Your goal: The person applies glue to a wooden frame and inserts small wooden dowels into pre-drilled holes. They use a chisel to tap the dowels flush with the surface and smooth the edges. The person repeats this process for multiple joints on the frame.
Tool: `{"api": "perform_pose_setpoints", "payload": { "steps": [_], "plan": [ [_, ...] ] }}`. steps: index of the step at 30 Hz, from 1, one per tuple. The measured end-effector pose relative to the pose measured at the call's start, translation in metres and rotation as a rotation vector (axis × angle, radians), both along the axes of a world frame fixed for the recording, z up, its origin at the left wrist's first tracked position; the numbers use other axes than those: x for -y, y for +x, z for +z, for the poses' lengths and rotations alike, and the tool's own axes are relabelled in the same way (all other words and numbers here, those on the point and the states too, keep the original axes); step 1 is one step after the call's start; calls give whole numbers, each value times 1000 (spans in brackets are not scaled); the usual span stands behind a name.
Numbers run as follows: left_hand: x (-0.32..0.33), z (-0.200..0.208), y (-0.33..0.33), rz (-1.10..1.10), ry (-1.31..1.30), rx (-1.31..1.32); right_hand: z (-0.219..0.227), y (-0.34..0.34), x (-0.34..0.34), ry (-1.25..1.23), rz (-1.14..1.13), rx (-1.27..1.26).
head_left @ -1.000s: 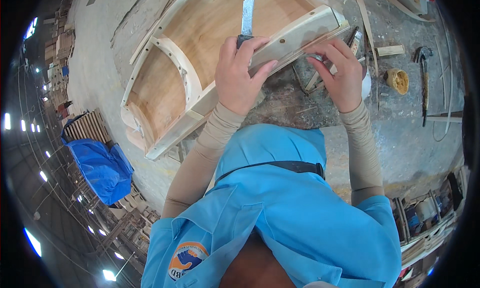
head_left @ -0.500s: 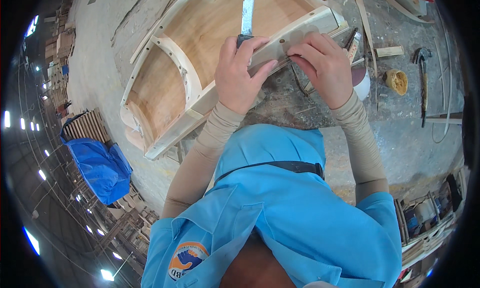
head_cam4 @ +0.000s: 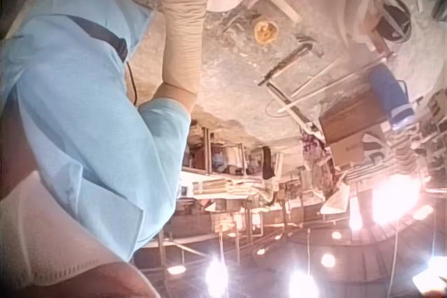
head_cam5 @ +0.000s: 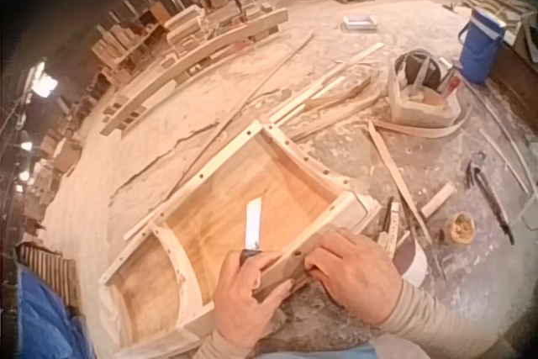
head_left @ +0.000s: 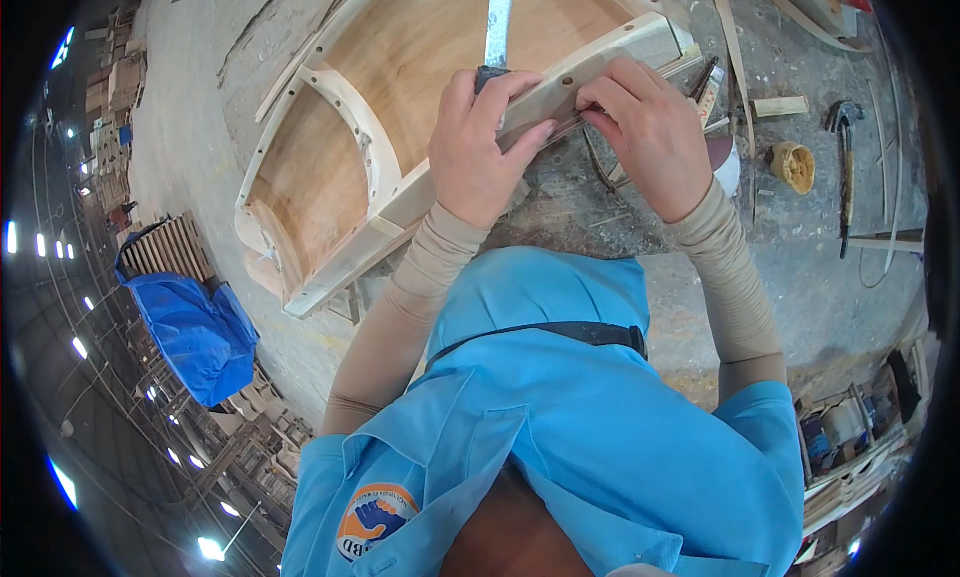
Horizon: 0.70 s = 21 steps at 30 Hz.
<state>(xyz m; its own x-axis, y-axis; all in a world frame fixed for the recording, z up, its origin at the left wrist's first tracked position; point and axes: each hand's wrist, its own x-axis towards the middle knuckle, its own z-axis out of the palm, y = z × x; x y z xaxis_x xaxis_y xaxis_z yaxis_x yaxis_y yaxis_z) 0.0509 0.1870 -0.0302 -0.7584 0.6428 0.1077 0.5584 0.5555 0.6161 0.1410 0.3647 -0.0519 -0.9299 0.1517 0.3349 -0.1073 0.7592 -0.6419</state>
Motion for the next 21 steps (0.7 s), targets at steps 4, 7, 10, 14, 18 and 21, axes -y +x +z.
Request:
{"api": "perform_pose_setpoints", "payload": {
  "steps": [4,7,10,14,18,21],
  "plan": [
    [-1,1,0,-1,-4,-4,0,1,3,-4,-22,-16],
    [0,2,1,6,-11,8,0,2,2,-5,-15,-11],
    [0,1,1,9,-9,14,1,1,2,10,-12,-5],
    [1,-1,-1,-17,5,-30,0,1,1,33,-4,-2],
    [1,-1,-1,-8,11,-30,0,1,1,52,4,-14],
    [1,-2,0,-2,9,-29,0,2,1,69,14,-17]
  ]
}}
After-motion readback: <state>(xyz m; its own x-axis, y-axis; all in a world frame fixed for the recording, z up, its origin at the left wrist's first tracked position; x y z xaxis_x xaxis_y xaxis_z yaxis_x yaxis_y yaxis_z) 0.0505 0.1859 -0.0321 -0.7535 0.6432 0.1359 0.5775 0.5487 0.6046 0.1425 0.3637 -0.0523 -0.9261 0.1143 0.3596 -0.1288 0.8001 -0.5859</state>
